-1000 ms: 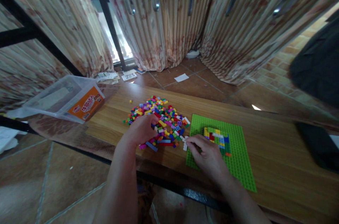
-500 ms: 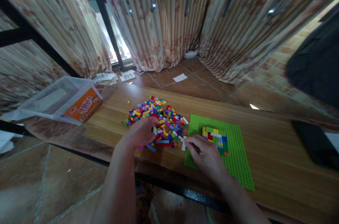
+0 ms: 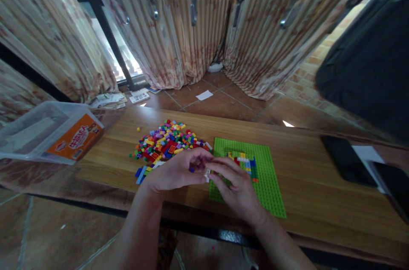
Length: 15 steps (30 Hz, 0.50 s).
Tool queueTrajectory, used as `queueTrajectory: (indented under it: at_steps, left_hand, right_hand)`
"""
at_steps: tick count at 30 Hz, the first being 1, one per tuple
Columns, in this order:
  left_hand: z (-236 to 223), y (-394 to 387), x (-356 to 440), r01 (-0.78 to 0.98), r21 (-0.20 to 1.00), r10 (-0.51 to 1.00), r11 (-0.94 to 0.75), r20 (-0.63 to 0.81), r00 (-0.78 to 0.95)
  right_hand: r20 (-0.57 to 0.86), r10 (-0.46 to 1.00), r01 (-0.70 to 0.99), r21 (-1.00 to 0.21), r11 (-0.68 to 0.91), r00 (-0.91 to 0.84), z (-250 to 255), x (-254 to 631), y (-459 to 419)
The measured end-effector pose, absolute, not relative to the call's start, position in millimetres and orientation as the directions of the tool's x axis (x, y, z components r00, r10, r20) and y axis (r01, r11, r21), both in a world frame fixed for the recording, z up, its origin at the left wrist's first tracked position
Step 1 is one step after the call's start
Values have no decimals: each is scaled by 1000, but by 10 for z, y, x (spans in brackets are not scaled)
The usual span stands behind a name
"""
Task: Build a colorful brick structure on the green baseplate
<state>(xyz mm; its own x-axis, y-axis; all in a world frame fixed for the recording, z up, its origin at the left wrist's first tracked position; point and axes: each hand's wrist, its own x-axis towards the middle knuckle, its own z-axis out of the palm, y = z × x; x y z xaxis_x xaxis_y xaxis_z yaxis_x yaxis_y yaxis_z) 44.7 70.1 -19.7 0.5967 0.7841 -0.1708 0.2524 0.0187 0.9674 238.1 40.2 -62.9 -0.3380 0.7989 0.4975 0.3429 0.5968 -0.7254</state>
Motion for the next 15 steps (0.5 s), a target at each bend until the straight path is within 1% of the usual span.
queueTrajectory:
  at_steps: [4,9,12,15]
  left_hand:
    - [-235,721,575,91,991,751,97,-133,647]
    - [-244,705,689,-26,986,726,162,-101,680]
    - [-284,697,770,-51,983,775,176,-107,623]
    - [-363,724,833,-15,983,843,184,-149,517]
  right_hand:
    - [494,792,316,-734,601,-360,-588,2502,413]
    - [463,815,355,-739,572,-349,-540,2637,412]
    - [423,841,386,-753,533,-337,-516,2736,435]
    - [360,888,475,-752,458,-286,-514,2929,497]
